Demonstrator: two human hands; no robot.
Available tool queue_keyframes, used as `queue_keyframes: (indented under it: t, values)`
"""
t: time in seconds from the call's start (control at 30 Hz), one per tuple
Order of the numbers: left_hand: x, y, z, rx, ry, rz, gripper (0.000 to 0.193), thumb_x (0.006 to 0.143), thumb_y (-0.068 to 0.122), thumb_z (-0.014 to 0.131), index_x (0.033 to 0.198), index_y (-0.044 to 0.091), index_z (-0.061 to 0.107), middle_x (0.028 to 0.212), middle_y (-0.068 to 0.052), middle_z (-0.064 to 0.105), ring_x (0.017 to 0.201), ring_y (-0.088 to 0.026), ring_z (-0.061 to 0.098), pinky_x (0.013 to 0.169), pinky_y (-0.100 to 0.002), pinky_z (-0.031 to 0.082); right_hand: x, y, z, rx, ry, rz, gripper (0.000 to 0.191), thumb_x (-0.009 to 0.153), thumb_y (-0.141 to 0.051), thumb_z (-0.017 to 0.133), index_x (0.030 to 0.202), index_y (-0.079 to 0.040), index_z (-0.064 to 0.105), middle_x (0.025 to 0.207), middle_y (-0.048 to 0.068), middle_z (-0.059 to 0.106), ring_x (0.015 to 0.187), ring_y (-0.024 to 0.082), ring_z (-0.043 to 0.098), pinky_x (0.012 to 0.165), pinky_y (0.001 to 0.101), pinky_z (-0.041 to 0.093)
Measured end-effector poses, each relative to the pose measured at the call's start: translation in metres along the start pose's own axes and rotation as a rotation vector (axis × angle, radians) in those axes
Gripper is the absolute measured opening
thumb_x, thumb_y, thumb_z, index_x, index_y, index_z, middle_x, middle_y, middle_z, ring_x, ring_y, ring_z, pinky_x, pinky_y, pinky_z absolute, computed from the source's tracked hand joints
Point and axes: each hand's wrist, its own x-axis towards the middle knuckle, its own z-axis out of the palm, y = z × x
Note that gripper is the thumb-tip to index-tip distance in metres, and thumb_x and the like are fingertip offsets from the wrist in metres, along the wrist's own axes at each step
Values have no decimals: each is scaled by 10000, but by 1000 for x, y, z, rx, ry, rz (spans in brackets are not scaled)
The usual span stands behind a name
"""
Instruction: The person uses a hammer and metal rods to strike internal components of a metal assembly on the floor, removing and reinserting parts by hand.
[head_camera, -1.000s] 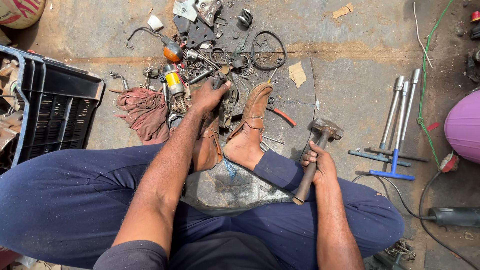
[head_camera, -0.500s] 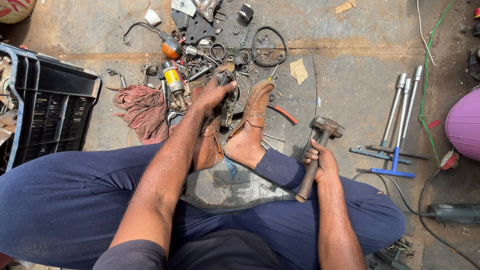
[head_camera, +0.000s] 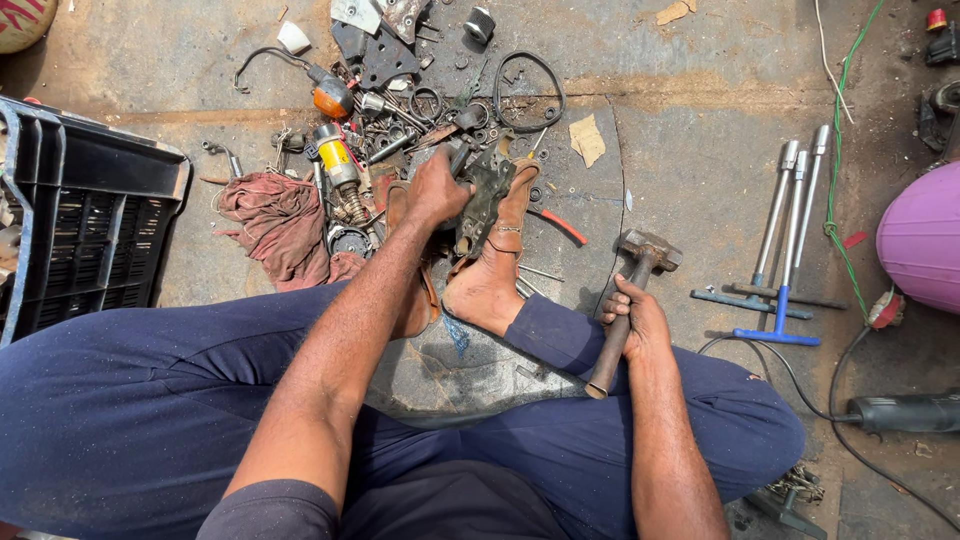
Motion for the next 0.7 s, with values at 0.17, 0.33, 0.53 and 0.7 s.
queue_keyframes:
  t: [0.17,0.33,0.53,0.7]
  values:
    - [26,12,-15,10,-83,257,794,757,253,882,1444,137,501,1313,-181,650,1226,-358,614,1027,-449,467,-1,1,3,-2,21,-8,161,1013,-110,615,1030,-94,455,627,-53,474,475,26,484,389,204,432]
    - [44,35,-20,40,-344,299,745,800,319,853,1447,163,517,1309,-157,666,1216,-322,626,1026,-443,479,-5,2,7,-21,10,-38,167,1010,-104,604,1074,-67,454,631,-48,487,478,20,494,386,196,434]
    - [50,38,-39,138,-353,148,616,794,384,869,1284,82,650,1206,-164,720,1143,-307,688,985,-437,527,-6,1,8,-18,41,-28,193,1017,-102,607,1034,-98,414,628,-52,473,470,21,487,386,199,439]
    - [59,20,-59,322,-314,46,590,819,426,874,1254,78,680,1204,-187,701,1152,-319,662,999,-442,505,-3,0,11,-47,7,-43,164,993,-113,605,1050,-85,454,619,-51,482,460,17,491,373,195,443]
